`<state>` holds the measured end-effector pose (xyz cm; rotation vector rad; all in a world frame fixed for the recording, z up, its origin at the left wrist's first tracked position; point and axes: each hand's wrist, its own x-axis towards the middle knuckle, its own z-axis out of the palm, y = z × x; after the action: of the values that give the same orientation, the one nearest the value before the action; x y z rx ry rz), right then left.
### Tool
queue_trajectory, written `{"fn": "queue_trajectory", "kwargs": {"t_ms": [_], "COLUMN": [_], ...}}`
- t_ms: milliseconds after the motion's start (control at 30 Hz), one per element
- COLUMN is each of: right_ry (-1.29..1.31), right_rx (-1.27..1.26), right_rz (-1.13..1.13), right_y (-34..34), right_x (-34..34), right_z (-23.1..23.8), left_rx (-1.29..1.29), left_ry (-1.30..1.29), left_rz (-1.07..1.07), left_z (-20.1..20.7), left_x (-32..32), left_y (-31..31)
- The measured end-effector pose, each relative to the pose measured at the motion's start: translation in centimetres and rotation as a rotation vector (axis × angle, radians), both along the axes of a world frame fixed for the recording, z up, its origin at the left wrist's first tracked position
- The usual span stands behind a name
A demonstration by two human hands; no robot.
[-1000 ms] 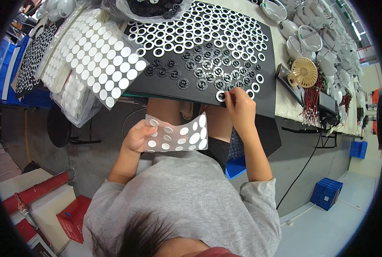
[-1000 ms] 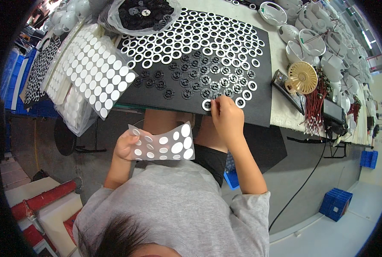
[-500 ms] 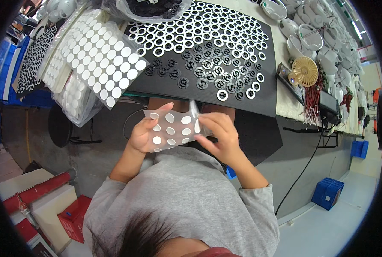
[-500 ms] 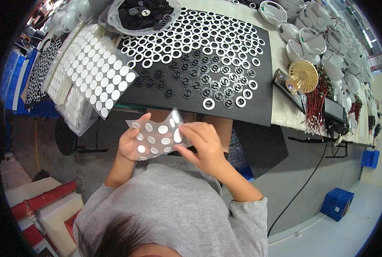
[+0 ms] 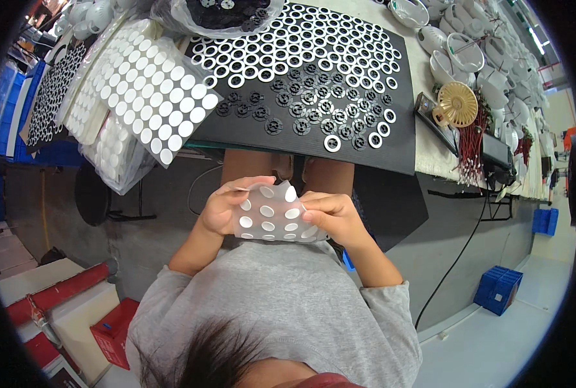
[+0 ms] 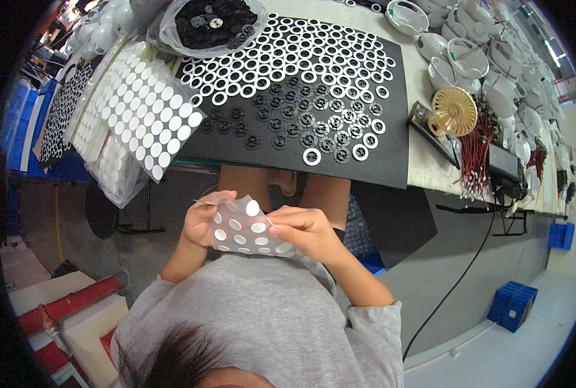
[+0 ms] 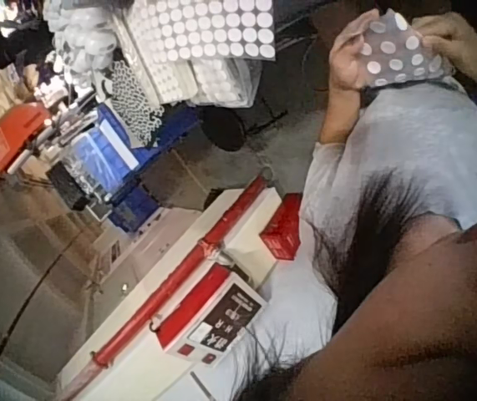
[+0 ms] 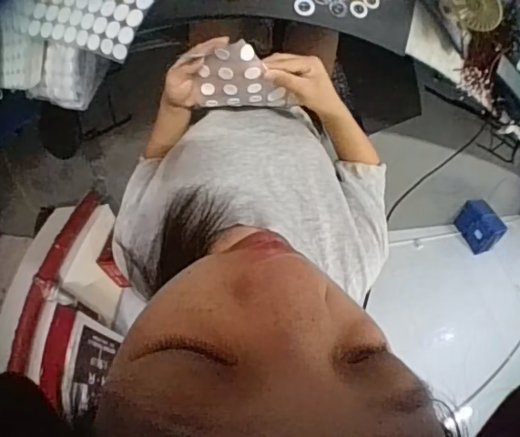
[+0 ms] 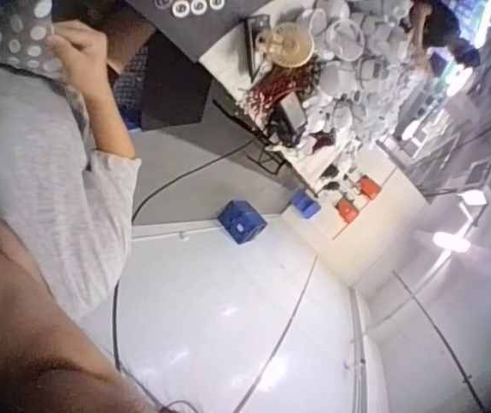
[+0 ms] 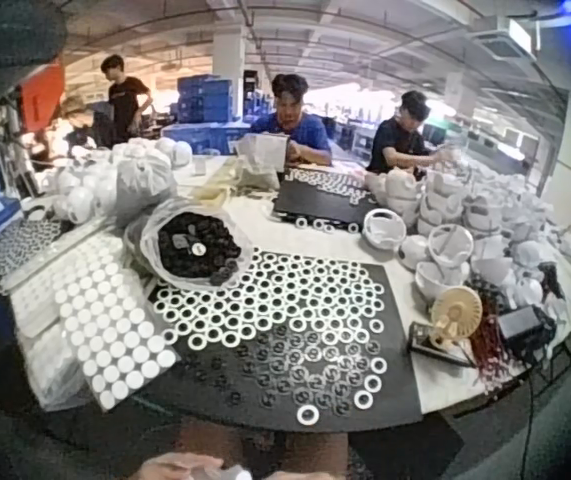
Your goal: The person peels white circular stickers from a transparent backing sheet and places them onto a black tray. The person handles the sheet with both hands, systematically removing stickers one by one and arranging them in rows on the tray.
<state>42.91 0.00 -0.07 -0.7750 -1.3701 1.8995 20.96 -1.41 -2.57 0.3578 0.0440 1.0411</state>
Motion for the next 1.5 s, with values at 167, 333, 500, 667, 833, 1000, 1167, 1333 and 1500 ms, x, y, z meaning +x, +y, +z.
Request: {"fn": "queue_trajectory", "kwargs": {"t_ms": [167,333,500,667,833,1000,1167,1333,1500], "right_ry": [0.184,0.286,0.181,-0.02,-0.428,-0.603,-0.658,-0.719,-0.769], "right_rx": [-0.205,-0.354,-0.249,0.134,0.535,0.414,0.302,0.293,0.302], "right_rz": [0.055,0.074,0.013,-0.115,-0.265,-0.565,-0.666,-0.709,-0.718], "right_y": [0.1,0.3,0.0,0.2,2.6,5.1,6.4,7.3,7.6], "right_x": [0.0,-0.1,-0.1,-0.2,2.1,5.1,5.7,5.5,5.3], "right_z": [-1.0,-0.8,-1.3,0.0,2.1,-0.2,-0.5,-0.4,-0.2], "left_rx": [-0.001,-0.002,0.02,0.01,0.027,-0.006,-0.052,-0.058,-0.06], "left_ry": [0.014,0.004,0.02,-0.011,-0.001,0.031,0.138,0.184,0.198], "left_rz": [-0.029,-0.028,-0.012,-0.025,0.02,0.046,0.075,0.08,0.058], "left_z": [-0.1,-0.3,-0.2,-0.2,-0.1,-0.7,-0.7,-0.6,-0.4], "left_x": [-0.2,-0.2,-0.1,-0.1,0.0,-0.5,-0.9,-0.8,-0.7], "left_y": [0.0,-0.1,0.1,0.2,0.4,0.4,0.5,0.4,0.5]}}
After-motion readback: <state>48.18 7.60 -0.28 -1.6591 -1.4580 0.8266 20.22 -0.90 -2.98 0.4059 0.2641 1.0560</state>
